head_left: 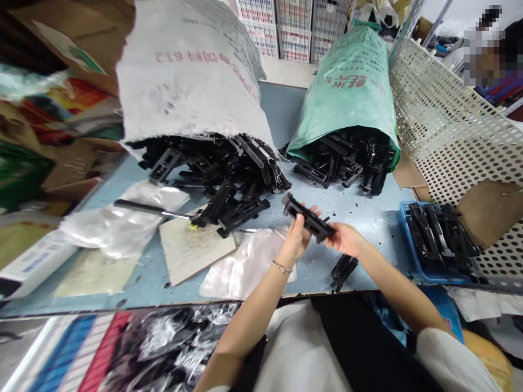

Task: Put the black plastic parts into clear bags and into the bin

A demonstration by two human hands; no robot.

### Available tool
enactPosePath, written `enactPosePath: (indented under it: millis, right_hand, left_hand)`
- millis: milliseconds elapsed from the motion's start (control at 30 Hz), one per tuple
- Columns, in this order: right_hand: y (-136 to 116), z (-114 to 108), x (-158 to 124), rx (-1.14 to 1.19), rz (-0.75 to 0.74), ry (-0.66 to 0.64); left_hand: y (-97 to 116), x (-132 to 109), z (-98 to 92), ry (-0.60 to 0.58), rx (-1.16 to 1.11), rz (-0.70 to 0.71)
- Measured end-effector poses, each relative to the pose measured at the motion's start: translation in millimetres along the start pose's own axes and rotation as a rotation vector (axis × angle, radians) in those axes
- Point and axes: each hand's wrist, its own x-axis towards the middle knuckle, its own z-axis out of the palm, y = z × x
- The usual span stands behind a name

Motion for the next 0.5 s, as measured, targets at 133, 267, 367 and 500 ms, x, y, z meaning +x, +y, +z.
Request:
enactPosePath:
  millis: [133,267,367,500]
  right_hand:
    - [-5.2,3.2,-55.0,0.012,0.022,0.048]
    - [-35.6,9.4,-66.8,-0.300,-0.242,0.369]
    - [-50.7,20.3,-58.0,-0.447,-0.431,0.441]
    - [-50.0,24.6,-44.0,-0.261,-0.466,0.297]
  left_hand:
    - [5.8,-15.6,27.2,0.098,0.340,0.047]
    - [1.3,-35.5,41.9,0.164,0.922,0.173]
    - [7.0,-49.6,47.9,-0.009,1.013,0.215]
    - [30.9,-62.9,46.2,-0.271,0.767,-0.010]
